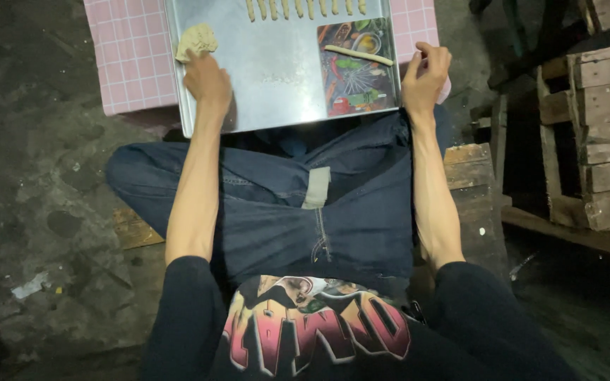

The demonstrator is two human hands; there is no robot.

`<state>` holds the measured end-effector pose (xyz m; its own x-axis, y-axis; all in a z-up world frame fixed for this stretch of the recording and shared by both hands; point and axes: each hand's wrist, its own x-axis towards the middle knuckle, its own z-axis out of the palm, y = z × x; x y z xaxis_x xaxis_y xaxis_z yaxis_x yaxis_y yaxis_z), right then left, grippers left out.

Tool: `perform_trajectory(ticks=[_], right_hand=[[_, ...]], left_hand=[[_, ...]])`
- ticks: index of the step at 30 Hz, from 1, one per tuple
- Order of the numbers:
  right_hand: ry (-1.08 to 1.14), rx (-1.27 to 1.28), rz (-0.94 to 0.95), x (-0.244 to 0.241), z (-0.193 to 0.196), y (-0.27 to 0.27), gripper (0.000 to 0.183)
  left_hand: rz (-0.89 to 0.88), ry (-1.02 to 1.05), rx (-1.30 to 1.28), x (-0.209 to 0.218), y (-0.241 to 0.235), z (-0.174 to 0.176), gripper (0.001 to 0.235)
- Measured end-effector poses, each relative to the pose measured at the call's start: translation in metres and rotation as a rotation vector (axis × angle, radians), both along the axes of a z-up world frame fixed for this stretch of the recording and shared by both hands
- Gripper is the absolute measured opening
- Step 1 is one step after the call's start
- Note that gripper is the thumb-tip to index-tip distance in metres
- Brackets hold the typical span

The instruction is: The person sits cross-legged on the floor and shapes dough into small twisted pieces by hand. They roll the dough into long ropes, cut them into segments, twist each segment, and place them in rows on a metal tray. A digital scale is used to weigh portions of dough before shaping.

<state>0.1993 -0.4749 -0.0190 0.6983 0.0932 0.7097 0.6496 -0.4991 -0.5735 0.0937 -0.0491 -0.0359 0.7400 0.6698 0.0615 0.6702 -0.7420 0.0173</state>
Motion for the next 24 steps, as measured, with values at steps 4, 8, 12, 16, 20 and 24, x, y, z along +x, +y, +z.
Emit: perform_trajectory(ticks=[4,8,12,16,20,24], right_hand=[[-0.018,-0.009,-0.014,0.008,-0.014,-0.005,0.015],[-0.03,-0.013,-0.03,0.0,-0.009,-0.005,0.014],[-0.062,-0.003,-0.078,0.001,-0.017,-0.006,0.014],[-0.035,0.046,-0.101,0.003,-0.019,-0.001,0.012],[0.016,0.1,-0.106,0.005,-0.025,0.003,0.01],[-0.055,0.086,-0.128,0.01,-0.031,-0.001,0.008]], left_hand=[[-0.368,0.037,-0.047,0.053,-0.052,0.003,0.043],[-0.801,0.031,0.045,0.122,-0.112,-0.013,0.038],[-1.033,-0.133,0.066,0.159,-0.164,-0.032,0.04],[-0.989,-0.073,0.078,0.183,-0.185,-0.058,0.026],[-1.026,-0.068,-0.004,0.182,-0.182,-0.058,0.032],[-1.081,-0.153,-0.021,0.165,-0.184,-0.038,0.029]])
